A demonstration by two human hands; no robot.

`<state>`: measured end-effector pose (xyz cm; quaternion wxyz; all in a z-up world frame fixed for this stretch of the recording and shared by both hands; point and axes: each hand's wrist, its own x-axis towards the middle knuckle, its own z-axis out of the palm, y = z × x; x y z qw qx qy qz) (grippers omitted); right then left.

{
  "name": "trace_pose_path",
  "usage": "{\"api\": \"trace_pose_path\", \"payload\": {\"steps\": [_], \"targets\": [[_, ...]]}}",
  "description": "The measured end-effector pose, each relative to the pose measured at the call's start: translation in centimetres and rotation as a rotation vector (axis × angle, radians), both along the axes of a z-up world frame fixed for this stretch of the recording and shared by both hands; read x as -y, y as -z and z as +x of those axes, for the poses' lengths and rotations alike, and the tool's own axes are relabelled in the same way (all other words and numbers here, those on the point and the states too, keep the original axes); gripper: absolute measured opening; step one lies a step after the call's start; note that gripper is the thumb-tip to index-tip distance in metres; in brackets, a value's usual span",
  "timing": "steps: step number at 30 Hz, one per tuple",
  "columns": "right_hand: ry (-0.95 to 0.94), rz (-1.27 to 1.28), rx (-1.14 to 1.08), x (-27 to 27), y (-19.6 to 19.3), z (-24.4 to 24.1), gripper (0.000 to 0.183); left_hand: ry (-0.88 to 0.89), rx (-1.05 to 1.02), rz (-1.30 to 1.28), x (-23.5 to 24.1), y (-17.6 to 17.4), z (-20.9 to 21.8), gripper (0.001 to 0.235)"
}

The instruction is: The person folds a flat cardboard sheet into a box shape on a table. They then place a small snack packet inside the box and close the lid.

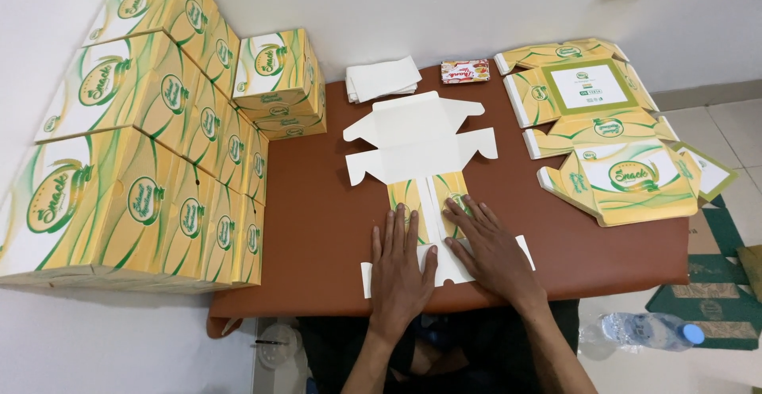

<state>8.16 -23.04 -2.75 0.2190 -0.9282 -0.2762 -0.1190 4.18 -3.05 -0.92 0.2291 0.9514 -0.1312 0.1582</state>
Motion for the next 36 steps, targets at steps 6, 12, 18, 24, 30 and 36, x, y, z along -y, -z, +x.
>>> {"api": "trace_pose_path", "payload": {"steps": [6, 12, 18, 24, 30, 36], "targets": [[-0.001, -0.007, -0.008, 0.0, 0.3, 0.1, 0.055, -0.008, 0.004, 0.028, -0.1, 0.3, 0.0, 0.064], [-0.019, 0.016, -0.037, 0.3, -0.2, -0.1, 0.055, 0.015, -0.016, -0.004, -0.2, 0.1, 0.0, 0.061], [-0.034, -0.043, -0.009, 0.3, 0.4, 0.2, 0.055, 0.008, -0.002, 0.014, -0.2, 0.7, 0.1, 0.059], [0.01, 0.177, -0.508, 0.5, -7.2, -0.3, 0.052, 0.035, -0.271, -0.201, -0.9, -1.1, 0.1, 0.068], [0.295, 0.318, -0.41, 3.7, -7.7, 4.4, 0.038, 0.053, -0.222, -0.259, -2.4, -0.2, -0.1, 0.059], [0.394, 0.467, -0.448, 6.0, -6.6, 7.4, 0.056, -0.008, -0.244, -0.425, -5.4, 1.9, -1.1, 0.06]]}}
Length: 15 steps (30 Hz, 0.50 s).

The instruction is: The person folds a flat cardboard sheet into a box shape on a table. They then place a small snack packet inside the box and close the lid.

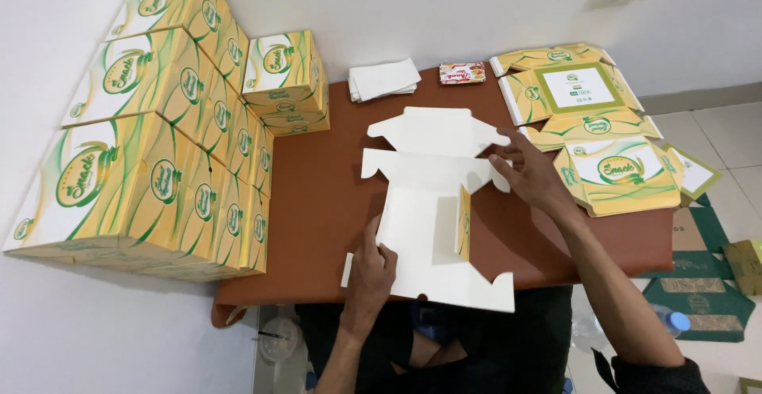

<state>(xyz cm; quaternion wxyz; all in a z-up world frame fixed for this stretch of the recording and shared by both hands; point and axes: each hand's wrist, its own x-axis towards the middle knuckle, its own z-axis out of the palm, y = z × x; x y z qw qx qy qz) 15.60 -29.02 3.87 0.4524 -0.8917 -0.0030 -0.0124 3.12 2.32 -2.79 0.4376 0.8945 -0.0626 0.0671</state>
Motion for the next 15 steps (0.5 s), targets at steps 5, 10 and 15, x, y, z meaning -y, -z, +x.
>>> {"api": "trace_pose_path", "payload": {"steps": [5, 10, 15], "targets": [[0.012, 0.464, -0.148, -0.3, -1.5, -2.4, 0.048, -0.022, 0.007, -0.141, -2.5, 2.6, 0.6, 0.056], [0.05, 0.553, -0.1, 1.3, -1.7, -4.8, 0.042, 0.041, 0.188, -0.092, -2.7, -2.4, 3.3, 0.047], [0.093, 0.439, 0.009, 3.2, -2.7, -6.8, 0.048, 0.109, 0.272, -0.027, -2.0, 0.1, 11.0, 0.051]]}}
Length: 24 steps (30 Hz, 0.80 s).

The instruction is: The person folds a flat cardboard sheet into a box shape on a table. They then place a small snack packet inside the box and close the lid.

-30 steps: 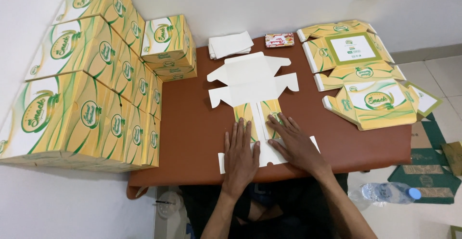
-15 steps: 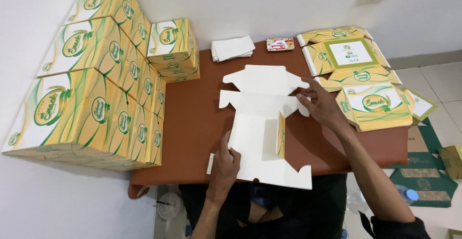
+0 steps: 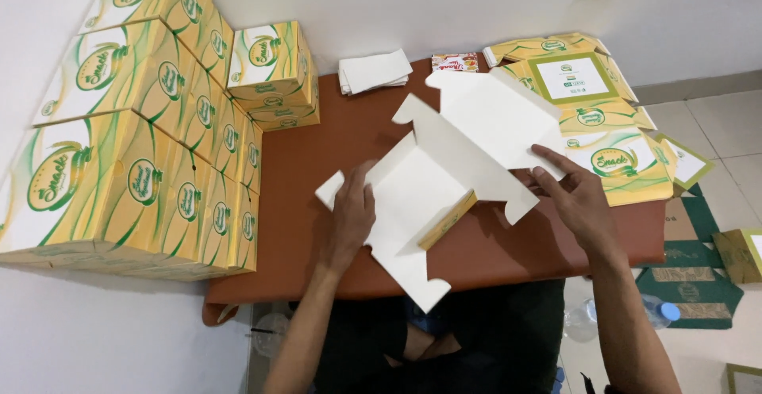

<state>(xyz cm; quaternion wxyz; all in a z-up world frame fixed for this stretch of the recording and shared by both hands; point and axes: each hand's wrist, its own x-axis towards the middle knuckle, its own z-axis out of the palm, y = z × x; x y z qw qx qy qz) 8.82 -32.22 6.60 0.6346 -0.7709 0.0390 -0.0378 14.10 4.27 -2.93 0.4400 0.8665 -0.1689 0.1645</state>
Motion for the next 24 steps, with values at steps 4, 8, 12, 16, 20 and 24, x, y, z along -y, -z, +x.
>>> {"api": "trace_pose_path", "payload": {"steps": [4, 8, 12, 16, 20, 24], "targets": [[0.095, -0.181, 0.06, 0.7, 0.3, -0.7, 0.051, 0.005, 0.025, 0.244, 1.7, -4.9, 2.5, 0.063], [0.088, -0.358, -0.077, 1.0, -0.2, -1.5, 0.056, 0.161, -0.112, 0.218, 0.3, -6.8, -0.8, 0.057], [0.107, -0.767, -0.291, 0.8, -0.9, -3.0, 0.072, 0.367, -0.086, 0.404, -1.9, -4.6, -3.6, 0.07], [0.096, -1.136, -0.014, 0.5, -0.7, -3.2, 0.056, 0.482, -0.124, 0.347, -3.7, -4.5, -5.7, 0.05], [-0.216, -0.939, 0.207, -3.0, -0.6, 0.3, 0.059, 0.504, -0.219, 0.384, -3.2, -6.2, -6.2, 0.049], [-0.455, -1.072, 0.333, -5.4, 1.6, 3.5, 0.043, 0.498, -0.088, 0.461, -2.4, -4.8, -5.8, 0.041]]}}
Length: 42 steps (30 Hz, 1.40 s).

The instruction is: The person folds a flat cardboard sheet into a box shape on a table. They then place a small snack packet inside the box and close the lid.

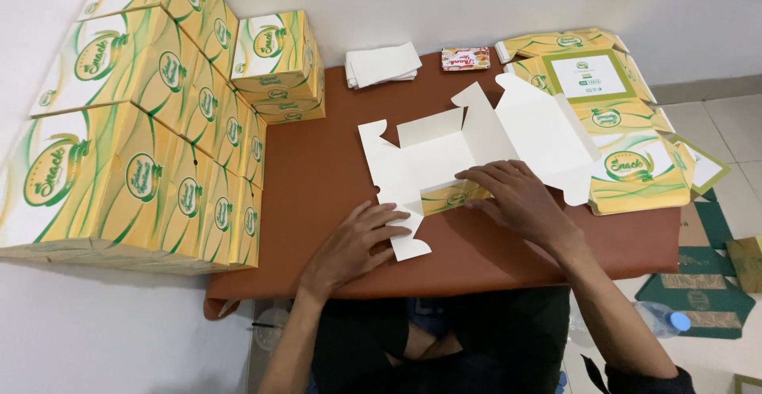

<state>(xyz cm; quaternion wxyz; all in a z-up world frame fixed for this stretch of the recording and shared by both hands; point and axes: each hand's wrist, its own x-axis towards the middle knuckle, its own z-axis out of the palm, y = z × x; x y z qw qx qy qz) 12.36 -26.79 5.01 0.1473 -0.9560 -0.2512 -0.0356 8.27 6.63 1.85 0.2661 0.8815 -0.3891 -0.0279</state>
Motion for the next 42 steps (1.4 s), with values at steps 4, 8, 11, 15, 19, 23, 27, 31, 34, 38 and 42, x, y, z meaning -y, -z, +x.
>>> {"api": "trace_pose_path", "payload": {"steps": [4, 8, 11, 15, 19, 23, 27, 31, 34, 38, 42], "targets": [[0.014, 0.048, 0.008, -0.1, 2.1, 1.6, 0.018, -0.068, 0.14, -0.025, 0.6, 2.6, 0.8, 0.038], [0.011, 0.052, -0.099, -1.2, 0.0, 1.9, 0.013, -0.248, 0.209, -0.149, 3.6, 0.3, 1.4, 0.016], [0.033, 0.112, -0.209, -2.0, -0.9, 1.6, 0.016, -0.33, 0.287, -0.145, 4.7, 0.9, 2.2, 0.027], [0.023, 0.224, -0.252, -2.9, -0.6, 1.8, 0.016, -0.408, 0.303, -0.202, 5.3, 1.3, 2.8, 0.036], [0.013, 0.313, -0.36, -3.3, -0.8, 1.6, 0.019, -0.387, 0.286, -0.235, 5.5, 0.2, 2.4, 0.036], [-0.003, 0.326, -0.356, -3.5, -1.6, 1.5, 0.02, -0.382, 0.305, -0.223, 5.6, 0.0, 2.7, 0.035], [-0.033, 0.32, -0.36, -3.4, -1.8, 1.3, 0.021, -0.374, 0.333, -0.171, 5.6, 0.7, 2.9, 0.033], [-0.022, 0.324, -0.368, -3.3, -1.7, 1.8, 0.022, -0.351, 0.355, -0.141, 5.5, 0.5, 3.7, 0.028], [-0.007, 0.319, -0.387, -3.4, -2.1, 1.6, 0.022, -0.328, 0.36, -0.113, 5.4, 1.5, 4.6, 0.028], [-0.001, 0.323, -0.379, -3.2, -1.9, 1.7, 0.022, -0.31, 0.338, -0.101, 5.5, 1.3, 5.0, 0.026], [0.006, 0.319, -0.389, -3.4, -2.2, 1.7, 0.022, -0.28, 0.336, -0.047, 5.9, 1.4, 5.6, 0.018]]}}
